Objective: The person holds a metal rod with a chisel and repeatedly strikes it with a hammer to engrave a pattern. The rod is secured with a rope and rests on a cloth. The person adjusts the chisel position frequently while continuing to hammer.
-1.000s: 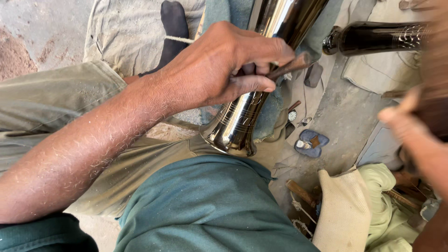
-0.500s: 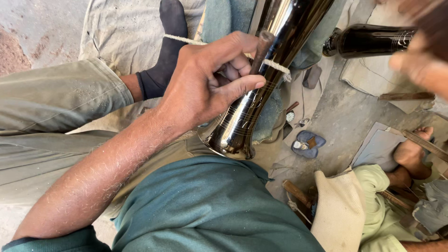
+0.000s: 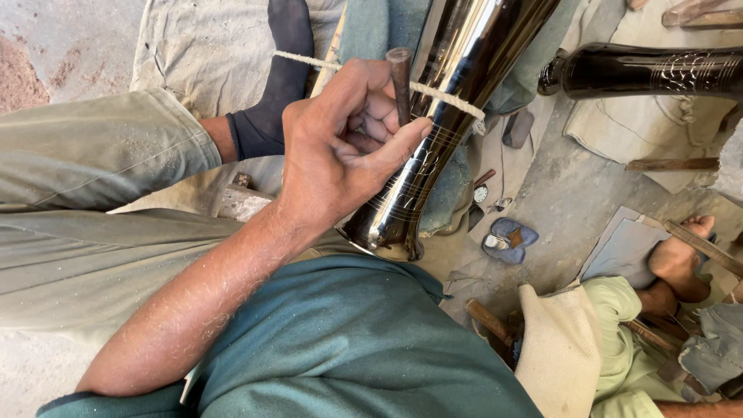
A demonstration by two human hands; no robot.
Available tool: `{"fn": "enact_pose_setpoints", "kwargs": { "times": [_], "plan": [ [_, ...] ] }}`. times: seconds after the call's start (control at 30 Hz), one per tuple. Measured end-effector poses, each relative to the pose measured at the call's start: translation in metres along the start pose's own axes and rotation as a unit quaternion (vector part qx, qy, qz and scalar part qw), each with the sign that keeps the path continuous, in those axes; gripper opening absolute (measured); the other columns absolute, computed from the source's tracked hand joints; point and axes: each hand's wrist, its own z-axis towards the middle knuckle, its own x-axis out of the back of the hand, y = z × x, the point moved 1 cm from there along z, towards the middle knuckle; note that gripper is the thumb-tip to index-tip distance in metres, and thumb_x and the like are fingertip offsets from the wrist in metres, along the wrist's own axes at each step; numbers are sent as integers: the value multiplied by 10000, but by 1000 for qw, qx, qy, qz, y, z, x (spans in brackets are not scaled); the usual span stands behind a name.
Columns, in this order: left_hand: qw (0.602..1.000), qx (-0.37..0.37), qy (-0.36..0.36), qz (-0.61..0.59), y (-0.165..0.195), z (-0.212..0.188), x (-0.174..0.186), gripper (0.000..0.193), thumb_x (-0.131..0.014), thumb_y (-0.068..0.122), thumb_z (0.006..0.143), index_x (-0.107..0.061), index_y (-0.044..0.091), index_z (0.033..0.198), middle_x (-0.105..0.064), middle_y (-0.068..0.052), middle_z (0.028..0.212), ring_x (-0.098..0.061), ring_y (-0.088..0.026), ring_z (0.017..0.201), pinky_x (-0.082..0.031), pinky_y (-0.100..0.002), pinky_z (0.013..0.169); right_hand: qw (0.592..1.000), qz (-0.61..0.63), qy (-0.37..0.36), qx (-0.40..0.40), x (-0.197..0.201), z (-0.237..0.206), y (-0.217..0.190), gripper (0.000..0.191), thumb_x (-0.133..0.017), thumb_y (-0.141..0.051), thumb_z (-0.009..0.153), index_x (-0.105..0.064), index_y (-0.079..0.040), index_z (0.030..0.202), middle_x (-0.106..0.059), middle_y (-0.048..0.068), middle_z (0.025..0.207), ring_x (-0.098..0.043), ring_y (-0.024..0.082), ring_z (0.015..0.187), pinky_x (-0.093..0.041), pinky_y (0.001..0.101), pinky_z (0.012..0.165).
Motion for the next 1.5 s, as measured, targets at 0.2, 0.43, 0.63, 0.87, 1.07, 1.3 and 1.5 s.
{"fn": "enact_pose_setpoints", "kwargs": {
  "times": [0.2, 0.43, 0.63, 0.87, 1.07, 1.3, 1.5],
  "plan": [
    [1000, -23, 6, -19, 0, -6, 2, 300, -828, 57, 1013, -599, 22, 1203, -677, -20, 904, -650, -20, 777, -566, -162, 641, 999, -34, 10, 33, 14, 3, -36, 381, -816, -116, 917, -593, 70, 1164, -657, 209, 955, -651, 290, 781, -565, 420, 681],
    [965, 57, 99, -238, -19, -29, 3, 244, -718, 12, 1095, -511, 0, 1223, -690, -97, 933, -725, -98, 825, -671, -242, 746, 893, 445, -60, -34, -38, -40, -120, 462, -723, -84, 917, -544, 43, 1323, -724, 179, 1164, -765, 251, 1039, -669, 408, 896],
    [962, 47, 118, -240, -18, -41, 2, 229, -689, -14, 1129, -481, 6, 1223, -707, -150, 1001, -743, -146, 887, -675, -265, 779, 673, 739, -7, 17, -142, -88, -133, 457, -679, 29, 925, -472, 26, 1332, -441, 291, 1598, -541, 381, 1436, -519, 495, 1162],
    [935, 172, 21, -310, -3, -9, 10, 263, -685, -4, 1025, -528, 19, 1235, -701, -135, 953, -769, -182, 889, -711, -327, 777, 631, 776, -5, 8, -148, -71, -125, 442, -662, 43, 916, -484, 16, 1320, -448, 351, 1546, -559, 398, 1398, -523, 502, 1145],
    [981, 91, -172, -5, 18, 32, 25, 246, -773, 54, 969, -605, 31, 1147, -643, -82, 826, -586, -109, 673, -492, -245, 568, 757, 607, 223, 91, -113, -81, -126, 330, -691, 80, 916, -473, -6, 1148, -623, 269, 1302, -689, 350, 1218, -627, 437, 1034],
    [957, -126, -248, 86, 37, 64, 8, 440, -840, 106, 975, -612, 109, 1351, -688, -2, 927, -674, -83, 805, -581, -243, 690, 713, 679, 178, 1, -113, -61, -100, 328, -776, 119, 894, -588, 21, 1144, -676, 95, 919, -695, 176, 786, -612, 299, 706],
    [929, -138, -304, 163, 40, 75, 6, 470, -841, 130, 941, -616, 93, 1352, -700, -76, 897, -717, -198, 802, -559, -388, 698, 793, 591, 143, 23, -72, -83, -45, 326, -694, 117, 865, -578, -24, 1135, -671, 96, 980, -700, 146, 877, -649, 322, 782]
  ]
}}
